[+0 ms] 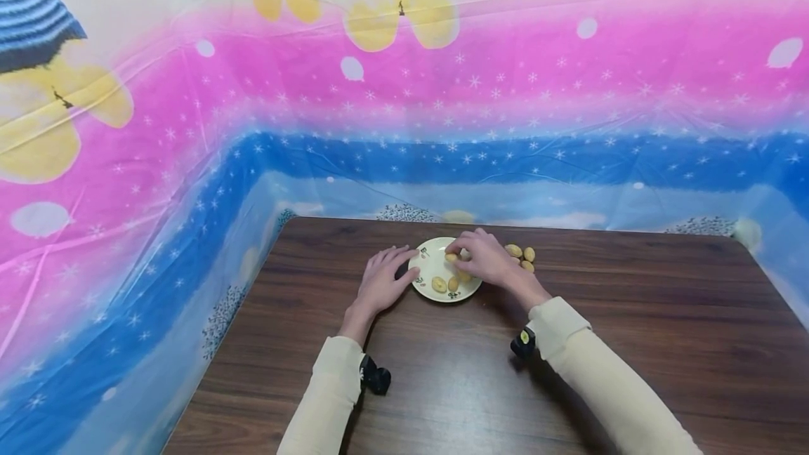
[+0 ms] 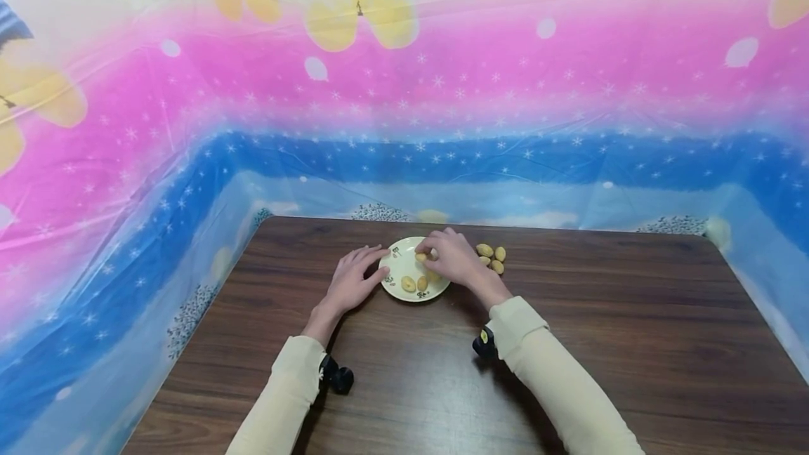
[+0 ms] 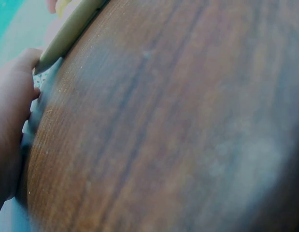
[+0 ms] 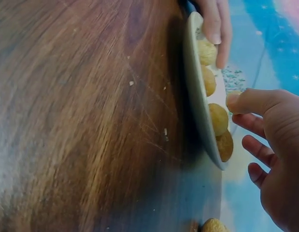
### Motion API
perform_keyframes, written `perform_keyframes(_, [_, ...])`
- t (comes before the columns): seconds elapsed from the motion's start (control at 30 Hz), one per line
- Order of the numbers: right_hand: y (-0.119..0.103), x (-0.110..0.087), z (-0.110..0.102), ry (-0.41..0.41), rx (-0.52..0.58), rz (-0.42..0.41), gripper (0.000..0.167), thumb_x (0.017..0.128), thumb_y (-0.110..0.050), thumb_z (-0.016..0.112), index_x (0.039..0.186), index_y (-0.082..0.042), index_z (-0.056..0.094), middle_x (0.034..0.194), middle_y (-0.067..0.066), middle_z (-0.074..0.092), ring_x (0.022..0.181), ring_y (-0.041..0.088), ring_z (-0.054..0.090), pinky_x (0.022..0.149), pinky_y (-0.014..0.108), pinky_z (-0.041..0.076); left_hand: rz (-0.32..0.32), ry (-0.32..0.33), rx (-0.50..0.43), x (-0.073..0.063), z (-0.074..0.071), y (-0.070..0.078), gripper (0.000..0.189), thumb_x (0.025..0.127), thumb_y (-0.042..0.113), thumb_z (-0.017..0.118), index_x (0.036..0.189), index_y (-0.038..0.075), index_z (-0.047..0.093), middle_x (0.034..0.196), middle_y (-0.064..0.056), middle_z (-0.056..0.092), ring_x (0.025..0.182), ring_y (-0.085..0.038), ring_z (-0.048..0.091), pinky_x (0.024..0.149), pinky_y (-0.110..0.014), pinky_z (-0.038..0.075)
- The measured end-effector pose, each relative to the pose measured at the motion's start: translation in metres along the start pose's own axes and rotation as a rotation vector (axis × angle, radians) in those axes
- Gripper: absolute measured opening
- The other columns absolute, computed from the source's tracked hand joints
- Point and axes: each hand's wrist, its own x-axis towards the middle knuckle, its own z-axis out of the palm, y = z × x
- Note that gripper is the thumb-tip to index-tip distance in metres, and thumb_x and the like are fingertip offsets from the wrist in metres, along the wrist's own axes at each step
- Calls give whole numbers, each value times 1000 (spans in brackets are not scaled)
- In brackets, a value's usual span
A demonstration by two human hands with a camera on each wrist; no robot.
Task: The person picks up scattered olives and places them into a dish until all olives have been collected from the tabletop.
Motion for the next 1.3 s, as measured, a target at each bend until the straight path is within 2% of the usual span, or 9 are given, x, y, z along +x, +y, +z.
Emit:
perform_keyframes(0.2, [0, 3, 5, -17, -11, -17, 21, 90, -20, 73, 111, -19, 76, 106, -1, 69, 94, 21, 51, 82, 42, 41, -2, -19, 10, 1, 1, 0, 53, 101, 59, 41, 148, 35, 46, 158, 4, 40, 150, -25, 28, 123, -50, 18])
perform_keyframes(0.57, [-3, 1, 4, -30, -36, 3, 18, 89, -20, 74, 107, -19, 77, 106, 0, 68, 96, 22, 51, 86, 44, 43, 13, -9, 4, 2, 1, 0, 52, 102, 57, 42, 148, 33, 47, 157, 3, 41, 150, -27, 29, 122, -51, 19])
perform_keyframes(0.7, [-2, -4, 1, -14, -8, 14, 18, 89, -20, 74, 106, -19, 78, 105, -1, 68, 95, 21, 50, 85, 43, 42, 2, -21, 8, 2, 0, 0, 53, 101, 59, 41, 148, 35, 46, 158, 4, 40, 150, -25, 28, 123, -49, 18])
perform_keyframes(0.97, [1, -12, -7, 30, 32, 31, 20, 90, -20, 71, 109, -17, 77, 108, 0, 70, 100, 22, 53, 86, 44, 41, 5, -4, 1, 1, 0, -1, 52, 101, 58, 42, 147, 34, 48, 157, 3, 41, 149, -26, 30, 123, -50, 18])
perform_keyframes(1.13, [3, -19, -12, 43, 32, 47, 22, 91, -20, 71, 112, -16, 76, 105, -1, 69, 96, 21, 52, 84, 42, 41, 7, -1, 4, 1, 0, 0, 52, 101, 57, 43, 147, 33, 49, 157, 2, 42, 149, -26, 30, 123, -49, 18])
perform_keyframes(1.3, [8, -28, -13, 86, 15, 35, 18, 91, -21, 72, 108, -17, 76, 100, -3, 69, 94, 20, 53, 85, 45, 43, 5, -9, 9, 0, 0, -1, 52, 102, 58, 42, 148, 34, 47, 158, 3, 41, 150, -25, 29, 123, -49, 18])
